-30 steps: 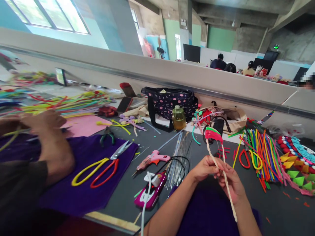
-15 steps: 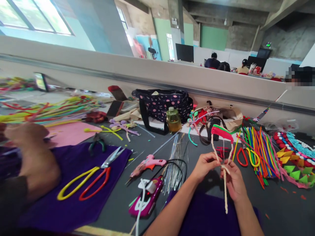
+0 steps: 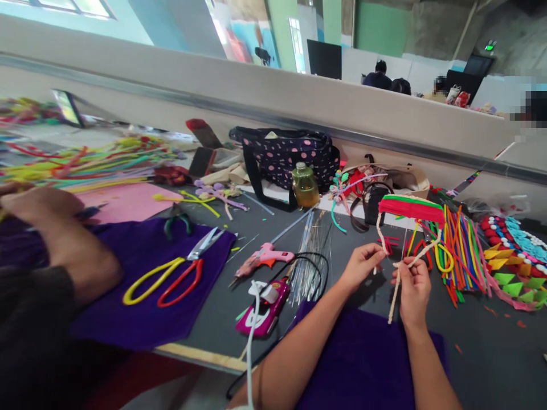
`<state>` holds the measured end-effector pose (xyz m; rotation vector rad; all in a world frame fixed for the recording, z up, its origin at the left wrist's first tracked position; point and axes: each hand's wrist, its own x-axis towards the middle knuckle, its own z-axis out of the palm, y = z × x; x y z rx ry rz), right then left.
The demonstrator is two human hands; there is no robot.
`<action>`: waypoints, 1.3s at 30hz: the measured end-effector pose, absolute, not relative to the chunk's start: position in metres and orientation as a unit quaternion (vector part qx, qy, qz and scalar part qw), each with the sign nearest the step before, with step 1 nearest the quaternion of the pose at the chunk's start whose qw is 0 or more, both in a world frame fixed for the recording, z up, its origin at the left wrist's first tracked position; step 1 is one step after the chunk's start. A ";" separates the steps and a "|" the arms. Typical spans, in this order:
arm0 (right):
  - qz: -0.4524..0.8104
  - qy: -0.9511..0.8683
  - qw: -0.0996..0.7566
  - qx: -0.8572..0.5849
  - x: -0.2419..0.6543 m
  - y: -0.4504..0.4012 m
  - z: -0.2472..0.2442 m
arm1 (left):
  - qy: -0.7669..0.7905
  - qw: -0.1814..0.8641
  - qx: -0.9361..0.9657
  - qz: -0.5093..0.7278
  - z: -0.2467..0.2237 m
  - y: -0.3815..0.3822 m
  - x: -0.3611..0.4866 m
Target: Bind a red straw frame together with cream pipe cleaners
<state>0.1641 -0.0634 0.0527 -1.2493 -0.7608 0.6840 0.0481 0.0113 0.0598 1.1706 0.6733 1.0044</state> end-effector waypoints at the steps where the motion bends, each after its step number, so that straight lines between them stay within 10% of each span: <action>1: 0.293 -0.347 0.686 -0.568 0.164 -0.064 0.054 | 0.297 0.673 0.511 0.445 0.059 0.011 0.049; 16: 0.099 -0.492 0.615 -0.609 0.160 -0.070 0.041 | 0.295 0.742 0.419 0.433 0.059 0.013 0.049; 39: 0.431 -0.298 0.696 -0.490 0.161 -0.063 0.058 | 0.005 0.927 0.253 0.278 0.042 0.018 0.041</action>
